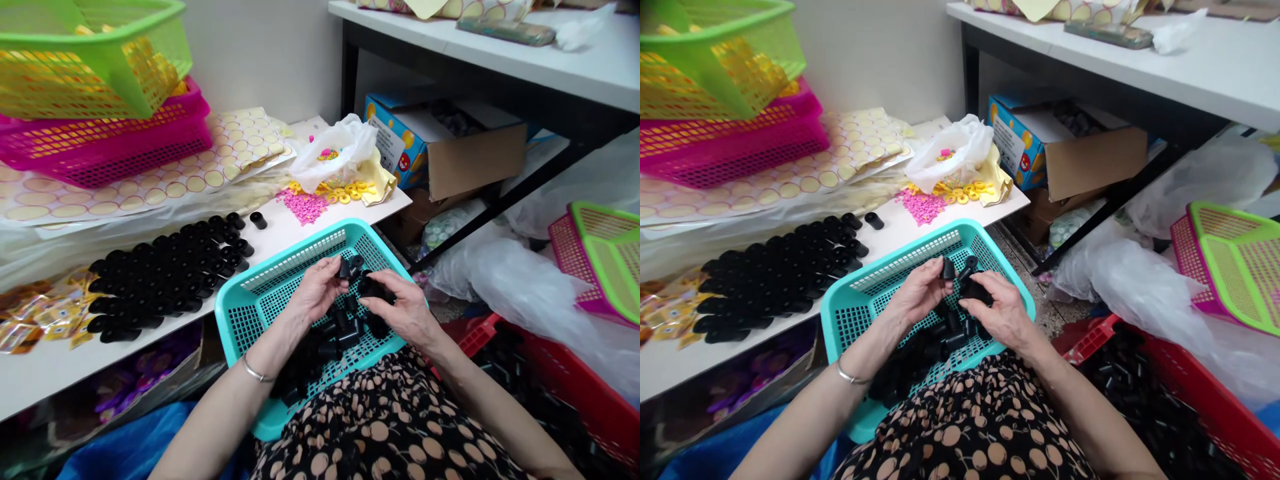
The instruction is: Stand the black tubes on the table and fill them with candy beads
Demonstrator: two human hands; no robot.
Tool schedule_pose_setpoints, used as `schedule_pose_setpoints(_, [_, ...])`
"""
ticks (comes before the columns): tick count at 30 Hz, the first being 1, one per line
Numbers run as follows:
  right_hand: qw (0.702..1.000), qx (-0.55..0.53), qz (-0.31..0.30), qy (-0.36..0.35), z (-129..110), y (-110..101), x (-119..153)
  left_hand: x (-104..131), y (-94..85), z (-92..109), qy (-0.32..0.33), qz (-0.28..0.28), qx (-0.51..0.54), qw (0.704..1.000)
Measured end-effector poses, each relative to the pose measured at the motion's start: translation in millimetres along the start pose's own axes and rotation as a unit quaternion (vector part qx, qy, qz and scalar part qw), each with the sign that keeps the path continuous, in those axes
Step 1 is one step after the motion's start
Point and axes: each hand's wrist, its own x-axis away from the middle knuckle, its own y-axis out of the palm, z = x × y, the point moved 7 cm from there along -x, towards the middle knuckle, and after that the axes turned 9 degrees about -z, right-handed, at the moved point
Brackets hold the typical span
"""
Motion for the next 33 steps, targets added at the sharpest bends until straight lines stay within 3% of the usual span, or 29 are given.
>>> schedule_pose_setpoints(5, [0.998, 0.060, -0.012, 0.008, -7.9, 10.8, -8.9, 7.9, -0.1, -4.1, 0.000, 0.047, 0.056, 0.997])
schedule_pose_setpoints(11, [0.996, 0.072, -0.035, 0.036, -0.4, 25.1, -9.9, 4.5, -7.3, -14.0, 0.032, 0.096, 0.123, 0.987])
schedule_pose_setpoints(22, [0.995, 0.070, -0.033, 0.059, 6.9, 26.1, -6.6, 8.9, -10.3, -13.6, 0.028, 0.089, 0.033, 0.995])
schedule_pose_setpoints(28, [0.994, 0.069, -0.049, 0.068, 7.0, 24.9, -7.7, 11.2, 0.7, -10.1, 0.064, 0.048, -0.011, 0.997])
schedule_pose_setpoints(31, [0.991, 0.088, -0.073, 0.062, 6.2, 22.5, -6.1, 11.5, -0.8, -4.6, 0.082, 0.056, -0.022, 0.995])
schedule_pose_setpoints(33, [0.993, 0.086, -0.054, 0.055, 5.4, 14.4, -5.4, 11.3, -3.2, 2.5, 0.096, 0.057, -0.047, 0.993])
